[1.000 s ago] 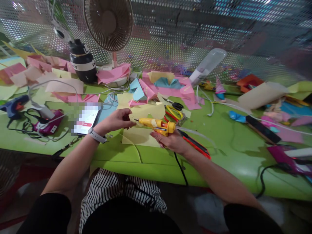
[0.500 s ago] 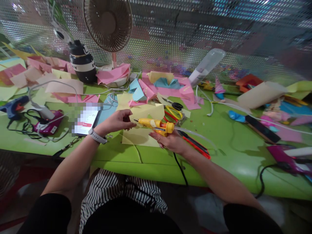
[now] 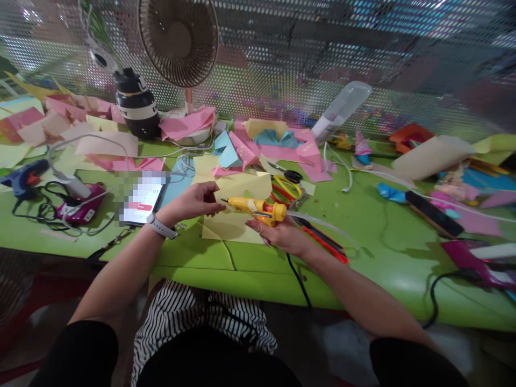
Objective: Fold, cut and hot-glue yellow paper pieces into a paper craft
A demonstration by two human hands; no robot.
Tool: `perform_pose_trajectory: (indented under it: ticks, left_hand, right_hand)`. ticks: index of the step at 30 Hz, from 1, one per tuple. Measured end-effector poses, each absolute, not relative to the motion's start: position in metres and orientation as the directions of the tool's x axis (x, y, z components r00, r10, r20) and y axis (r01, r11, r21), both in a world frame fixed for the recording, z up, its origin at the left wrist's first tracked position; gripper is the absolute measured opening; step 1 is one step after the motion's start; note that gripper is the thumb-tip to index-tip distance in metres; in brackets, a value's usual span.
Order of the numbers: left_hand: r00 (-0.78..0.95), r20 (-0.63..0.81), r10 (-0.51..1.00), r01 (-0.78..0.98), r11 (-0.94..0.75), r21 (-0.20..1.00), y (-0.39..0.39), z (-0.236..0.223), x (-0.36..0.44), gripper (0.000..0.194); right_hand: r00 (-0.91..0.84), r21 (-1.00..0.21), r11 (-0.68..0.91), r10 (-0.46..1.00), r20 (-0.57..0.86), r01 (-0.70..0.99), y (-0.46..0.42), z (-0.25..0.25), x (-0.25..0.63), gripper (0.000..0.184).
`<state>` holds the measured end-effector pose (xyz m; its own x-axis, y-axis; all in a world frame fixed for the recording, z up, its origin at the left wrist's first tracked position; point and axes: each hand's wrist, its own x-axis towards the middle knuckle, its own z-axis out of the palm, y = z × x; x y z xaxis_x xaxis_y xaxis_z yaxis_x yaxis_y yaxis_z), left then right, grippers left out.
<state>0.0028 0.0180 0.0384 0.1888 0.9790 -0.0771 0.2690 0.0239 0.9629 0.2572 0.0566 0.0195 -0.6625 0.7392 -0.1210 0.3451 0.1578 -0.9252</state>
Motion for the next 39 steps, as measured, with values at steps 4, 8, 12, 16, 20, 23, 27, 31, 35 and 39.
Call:
perform_pose_trajectory:
  ticks: [4,8,12,16,20,23,27,31,35,39]
  left_hand:
    - [0.191,-0.073,0.979,0.269,0.020,0.963,0.018,0.039,0.003,0.031]
    - [0.201,-0.065,0.978,0.276,0.007,0.961,0.018,0.039,0.002,0.030]
    - [0.195,-0.065,0.979,0.292,0.005,0.957,0.018,0.038,0.002,0.030]
    - [0.200,-0.063,0.978,0.311,-0.002,0.950,0.018,0.038,0.002,0.029]
    - [0.215,-0.061,0.975,0.331,-0.013,0.944,0.018,0.037,0.001,0.030]
    - [0.220,-0.059,0.974,0.348,-0.022,0.937,0.019,0.036,0.000,0.028]
    - [0.225,-0.050,0.973,0.351,-0.033,0.936,0.019,0.035,0.000,0.029]
    - [0.219,-0.047,0.975,0.351,-0.034,0.936,0.018,0.035,0.001,0.032]
    - [0.220,-0.042,0.975,0.366,-0.042,0.930,0.018,0.036,0.001,0.032]
    - [0.224,-0.042,0.974,0.374,-0.047,0.926,0.019,0.035,0.000,0.032]
  right_hand:
    - [-0.677,-0.922,0.165,0.724,-0.129,0.351,0.058,0.017,0.259,0.031]
    - [-0.675,-0.905,0.188,0.725,-0.134,0.381,0.058,0.018,0.259,0.032]
    - [-0.669,-0.896,0.203,0.732,-0.129,0.394,0.056,0.023,0.255,0.039]
    - [-0.670,-0.895,0.248,0.739,-0.072,0.371,0.053,0.028,0.253,0.046]
    - [-0.670,-0.880,0.267,0.738,-0.074,0.392,0.052,0.028,0.254,0.048]
    - [-0.655,-0.880,0.268,0.753,-0.063,0.392,0.051,0.028,0.253,0.048]
    - [-0.654,-0.889,0.258,0.754,-0.061,0.379,0.050,0.030,0.251,0.047]
    - [-0.622,-0.883,0.204,0.774,-0.120,0.423,0.049,0.031,0.250,0.054]
    - [-0.618,-0.866,0.236,0.779,-0.103,0.441,0.048,0.032,0.250,0.053]
    - [-0.635,-0.859,0.270,0.768,-0.079,0.434,0.049,0.034,0.251,0.053]
